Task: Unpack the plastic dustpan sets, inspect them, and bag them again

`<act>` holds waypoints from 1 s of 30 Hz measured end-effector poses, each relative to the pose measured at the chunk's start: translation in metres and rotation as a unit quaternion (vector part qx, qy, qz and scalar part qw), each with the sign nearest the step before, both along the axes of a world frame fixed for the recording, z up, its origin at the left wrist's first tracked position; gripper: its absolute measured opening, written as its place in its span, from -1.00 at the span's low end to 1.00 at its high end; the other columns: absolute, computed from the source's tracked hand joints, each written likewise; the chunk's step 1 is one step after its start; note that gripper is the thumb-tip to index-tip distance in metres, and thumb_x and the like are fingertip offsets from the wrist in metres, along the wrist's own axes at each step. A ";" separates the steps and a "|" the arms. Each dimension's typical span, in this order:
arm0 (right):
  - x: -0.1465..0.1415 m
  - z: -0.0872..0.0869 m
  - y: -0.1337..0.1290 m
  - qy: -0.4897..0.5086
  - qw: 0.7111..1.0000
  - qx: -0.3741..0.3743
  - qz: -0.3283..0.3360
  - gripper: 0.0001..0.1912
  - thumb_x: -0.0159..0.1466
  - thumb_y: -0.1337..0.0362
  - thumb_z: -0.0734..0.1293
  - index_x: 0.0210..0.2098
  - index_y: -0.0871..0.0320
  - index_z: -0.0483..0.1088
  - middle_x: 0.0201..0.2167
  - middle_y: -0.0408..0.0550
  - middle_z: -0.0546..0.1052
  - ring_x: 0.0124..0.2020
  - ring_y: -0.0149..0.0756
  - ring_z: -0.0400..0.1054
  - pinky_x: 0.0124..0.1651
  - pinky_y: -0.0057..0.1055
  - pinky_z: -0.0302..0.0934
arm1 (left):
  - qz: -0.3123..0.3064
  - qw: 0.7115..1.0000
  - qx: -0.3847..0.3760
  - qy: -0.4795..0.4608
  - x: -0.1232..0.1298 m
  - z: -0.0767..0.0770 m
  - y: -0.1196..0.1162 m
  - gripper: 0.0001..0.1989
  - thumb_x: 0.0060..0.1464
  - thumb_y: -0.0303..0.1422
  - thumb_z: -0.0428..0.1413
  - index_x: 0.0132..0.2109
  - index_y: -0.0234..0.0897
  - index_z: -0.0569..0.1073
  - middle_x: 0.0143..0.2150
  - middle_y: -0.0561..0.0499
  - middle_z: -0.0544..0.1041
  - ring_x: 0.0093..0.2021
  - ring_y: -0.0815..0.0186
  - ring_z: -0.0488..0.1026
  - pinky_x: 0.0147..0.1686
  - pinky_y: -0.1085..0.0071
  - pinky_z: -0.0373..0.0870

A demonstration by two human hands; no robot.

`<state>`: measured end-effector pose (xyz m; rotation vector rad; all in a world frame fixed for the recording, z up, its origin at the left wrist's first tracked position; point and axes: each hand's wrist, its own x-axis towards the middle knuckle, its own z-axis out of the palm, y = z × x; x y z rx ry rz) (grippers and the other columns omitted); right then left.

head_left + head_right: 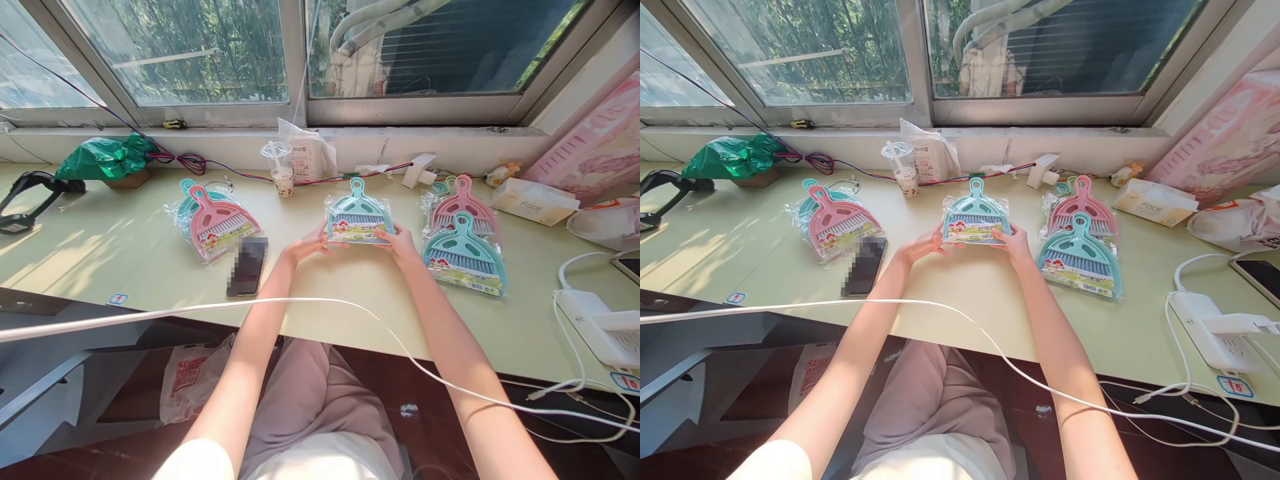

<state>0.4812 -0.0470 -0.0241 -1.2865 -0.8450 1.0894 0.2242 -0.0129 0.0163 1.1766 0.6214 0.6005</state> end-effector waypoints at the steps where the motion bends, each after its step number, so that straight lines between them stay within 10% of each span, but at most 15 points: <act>1: 0.000 0.001 0.000 0.007 1.000 0.000 -0.012 -0.50 -0.20 0.17 0.58 -0.25 0.08 0.48 -0.25 -0.08 0.60 -0.21 -0.10 0.52 -0.32 -0.23 0.54 | -0.008 1.000 0.015 -0.007 0.002 0.002 -0.003 -0.01 -0.31 -0.40 0.42 0.31 -0.08 0.22 0.03 -0.21 0.52 -0.07 0.02 0.55 -0.15 0.22 0.51; 4: 0.001 0.002 -0.002 0.007 1.000 0.006 -0.025 -0.47 -0.20 0.16 0.58 -0.21 0.06 0.47 -0.21 -0.07 0.59 -0.17 -0.07 0.52 -0.30 -0.19 0.55 | 0.061 0.996 0.071 0.010 0.018 -0.002 -0.009 0.17 -0.36 -0.50 0.42 0.38 -0.03 0.05 0.11 -0.19 0.48 -0.05 0.09 0.54 -0.11 0.26 0.49; 8: -0.004 0.002 -0.004 -0.015 0.999 0.028 -0.013 -0.40 -0.17 0.08 0.57 -0.14 0.05 0.43 -0.21 -0.05 0.58 -0.17 -0.07 0.52 -0.26 -0.15 0.54 | 0.228 0.969 0.083 0.041 0.038 -0.016 -0.006 -0.26 -0.10 -0.32 0.32 0.24 -0.22 0.29 0.01 -0.15 0.53 -0.09 0.16 0.52 -0.23 0.30 0.53; 11: -0.009 0.003 -0.004 -0.028 0.998 0.044 0.022 -0.37 -0.17 0.01 0.56 -0.14 0.08 0.43 -0.23 -0.05 0.58 -0.17 -0.08 0.52 -0.26 -0.16 0.53 | 0.270 0.960 0.073 0.034 0.039 -0.019 0.001 -0.63 -0.01 -0.27 0.26 -0.07 -0.36 0.48 -0.13 -0.14 0.57 -0.10 0.14 0.51 -0.31 0.30 0.56; 17: -0.023 0.014 -0.013 -0.029 0.992 0.062 0.108 -0.34 0.01 -0.15 0.45 0.03 -0.03 0.37 -0.07 -0.09 0.56 -0.18 -0.17 0.53 -0.21 -0.22 0.51 | 0.313 0.945 0.091 0.026 0.016 0.000 -0.010 -0.69 -0.03 -0.34 0.25 -0.12 -0.32 0.43 -0.20 -0.07 0.56 -0.21 0.20 0.54 -0.37 0.34 0.57; 23: -0.030 0.017 -0.021 -0.045 0.985 0.042 0.160 -0.39 0.24 -0.21 0.22 0.20 -0.14 0.22 0.08 -0.06 0.50 -0.16 -0.21 0.54 -0.16 -0.26 0.48 | 0.530 0.831 0.168 0.036 -0.103 0.014 -0.024 -0.67 0.03 -0.28 0.21 -0.05 -0.16 0.35 -0.05 -0.02 0.51 -0.05 0.22 0.51 -0.29 0.41 0.55; 27: -0.026 0.009 -0.014 -0.055 0.987 0.024 0.151 -0.50 0.26 -0.15 0.25 0.03 0.00 0.41 0.01 0.00 0.55 -0.22 -0.22 0.55 -0.22 -0.26 0.49 | 0.656 0.717 0.184 0.148 -0.207 -0.004 -0.023 -0.69 0.08 -0.41 0.14 -0.05 -0.21 0.22 0.05 -0.07 0.46 0.03 0.32 0.45 -0.04 0.40 0.47; 30: -0.025 0.004 -0.012 -0.063 0.987 0.026 0.148 -0.54 0.26 -0.12 0.27 -0.02 0.03 0.45 -0.04 0.00 0.57 -0.25 -0.22 0.54 -0.20 -0.25 0.48 | 0.671 0.686 0.151 0.237 -0.251 -0.023 -0.026 -0.69 0.05 -0.50 0.13 -0.14 -0.21 0.16 0.04 -0.08 0.45 0.04 0.35 0.45 0.05 0.37 0.38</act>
